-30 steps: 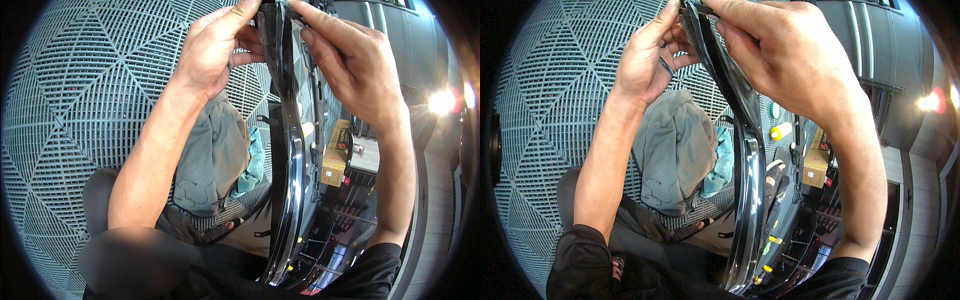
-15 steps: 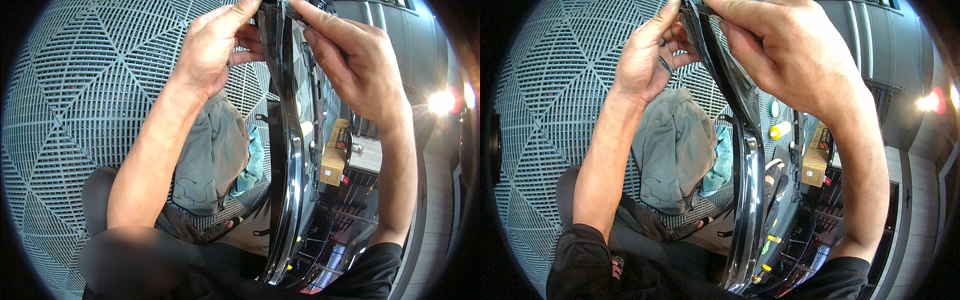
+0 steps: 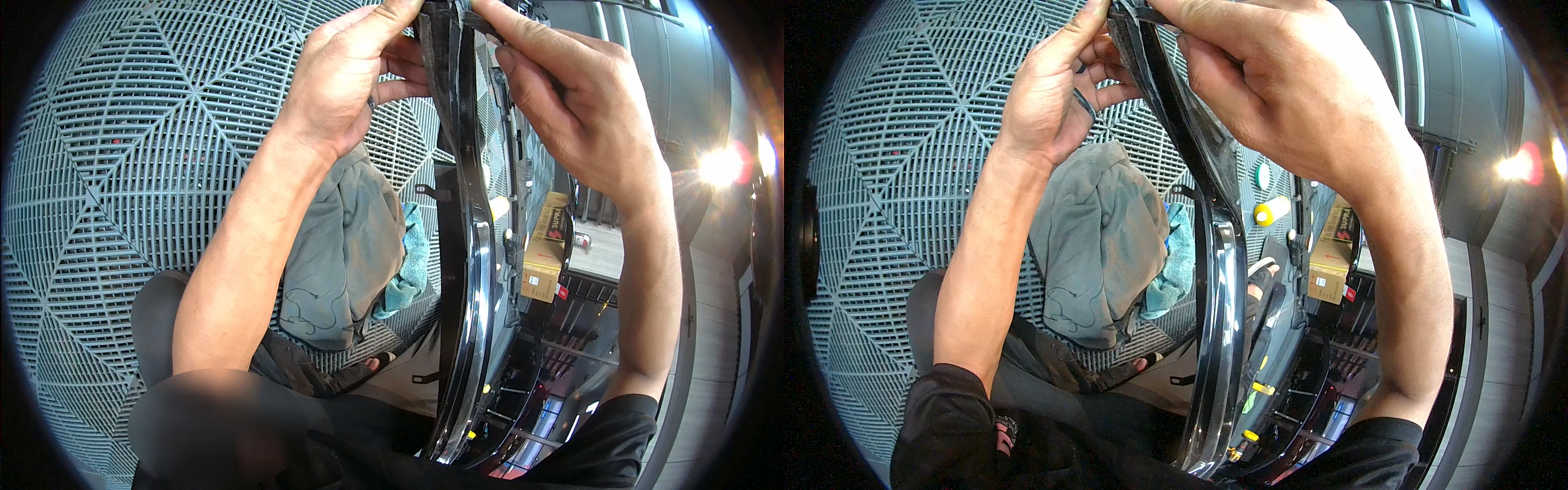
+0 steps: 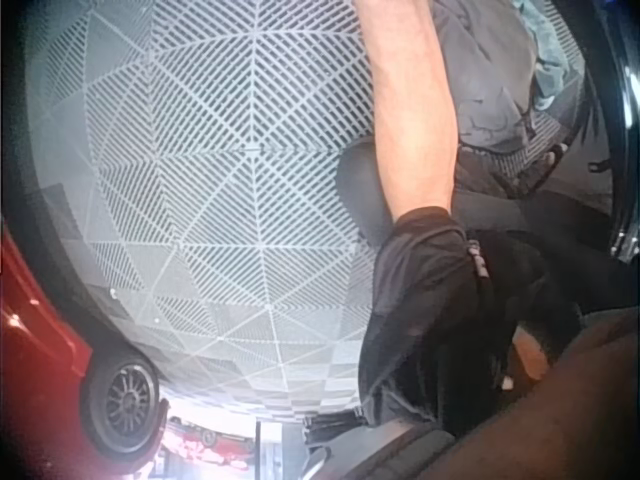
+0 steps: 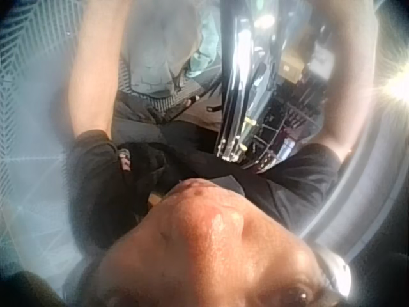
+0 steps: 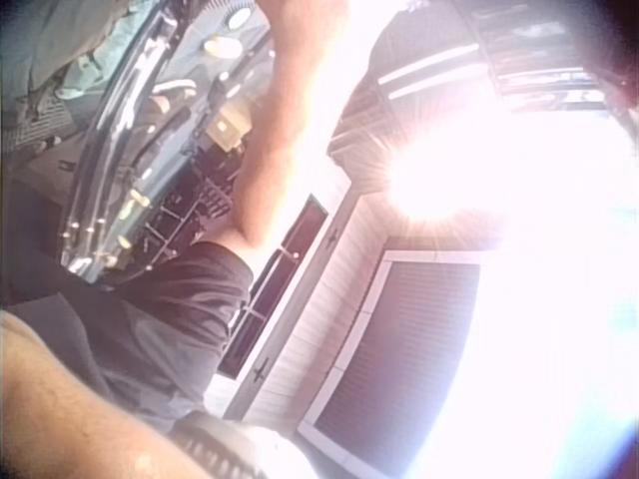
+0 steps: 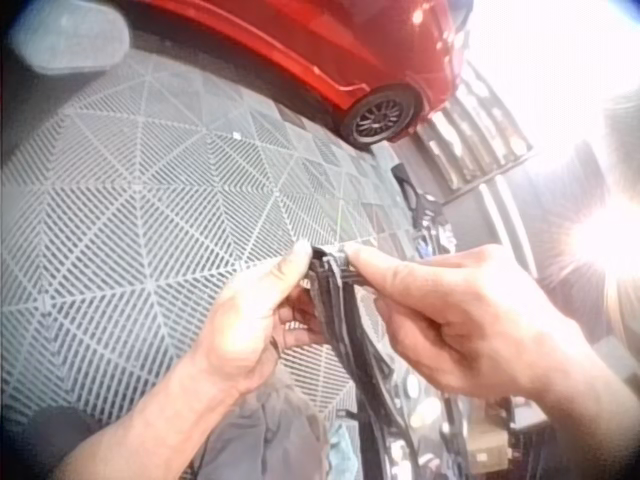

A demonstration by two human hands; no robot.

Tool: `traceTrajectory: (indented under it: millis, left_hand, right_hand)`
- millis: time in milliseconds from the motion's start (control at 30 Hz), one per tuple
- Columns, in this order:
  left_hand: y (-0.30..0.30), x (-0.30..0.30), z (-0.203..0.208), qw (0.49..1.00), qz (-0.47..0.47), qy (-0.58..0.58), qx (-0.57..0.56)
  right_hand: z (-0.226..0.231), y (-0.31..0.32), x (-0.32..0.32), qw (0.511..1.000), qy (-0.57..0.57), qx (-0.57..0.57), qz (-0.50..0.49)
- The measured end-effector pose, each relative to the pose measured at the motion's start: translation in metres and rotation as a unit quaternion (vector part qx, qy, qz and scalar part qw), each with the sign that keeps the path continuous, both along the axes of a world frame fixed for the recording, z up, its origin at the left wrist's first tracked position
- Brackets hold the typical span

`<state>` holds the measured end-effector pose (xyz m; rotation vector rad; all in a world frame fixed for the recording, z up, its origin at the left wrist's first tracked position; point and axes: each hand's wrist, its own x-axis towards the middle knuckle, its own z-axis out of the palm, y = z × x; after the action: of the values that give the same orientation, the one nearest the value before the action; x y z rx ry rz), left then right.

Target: The person uses a small blade to carefully trim and remove excess material from a black plastic car trim piece. They hold the trim with one hand and scrape along its edges with the blade, occasionally rotating the piece to access different sides.

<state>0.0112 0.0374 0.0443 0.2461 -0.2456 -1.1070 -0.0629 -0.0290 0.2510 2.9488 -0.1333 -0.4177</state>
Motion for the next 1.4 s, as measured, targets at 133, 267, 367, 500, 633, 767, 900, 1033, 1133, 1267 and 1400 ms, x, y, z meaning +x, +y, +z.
traceTrajectory:
  millis: [133, 267, 367, 500, 633, 767, 900, 1033, 1133, 1267, 1400]
  left_hand:
    - [0.000, -0.001, 0.001, 1.000, 0.001, -0.006, 0.013]
    - [0.000, -0.001, 0.000, 1.000, 0.000, -0.010, 0.021]
    - [-0.002, 0.000, -0.001, 1.000, -0.003, -0.006, 0.016]
    - [-0.002, 0.000, -0.001, 1.000, -0.003, -0.001, 0.014]
    - [-0.002, 0.000, 0.001, 0.999, -0.007, 0.006, 0.031]
    - [-0.003, 0.001, 0.000, 1.000, -0.002, 0.007, 0.023]
    - [-0.004, 0.000, -0.001, 1.000, -0.006, 0.011, 0.019]
    - [-0.002, 0.000, 0.001, 0.999, -0.008, 0.014, 0.037]
    - [-0.001, 0.000, 0.003, 0.999, -0.006, 0.011, 0.045]
    - [0.001, 0.000, 0.005, 1.000, 0.003, 0.003, 0.000]
    - [0.002, 0.002, 0.007, 1.000, 0.004, -0.005, 0.021]
  right_hand:
    - [-0.001, 0.000, 0.003, 0.999, -0.006, -0.011, 0.029]
    - [-0.002, 0.007, 0.004, 0.999, -0.004, -0.027, 0.042]
    - [-0.002, 0.012, 0.004, 0.998, -0.006, -0.059, 0.035]
    - [-0.002, 0.006, 0.006, 0.998, 0.010, -0.039, 0.038]
    - [-0.001, 0.000, -0.001, 0.998, 0.002, -0.044, 0.045]
    - [-0.001, -0.005, -0.004, 0.998, -0.007, 0.020, 0.061]
    - [0.004, 0.003, 0.001, 0.998, -0.016, 0.054, 0.034]
    - [0.007, 0.019, -0.002, 0.998, -0.050, 0.025, -0.002]
    - [-0.001, 0.018, -0.006, 0.995, -0.094, -0.013, -0.028]
    - [-0.001, 0.011, -0.009, 0.991, -0.085, 0.079, -0.072]
    - [-0.003, 0.015, -0.013, 0.990, -0.102, 0.073, -0.069]
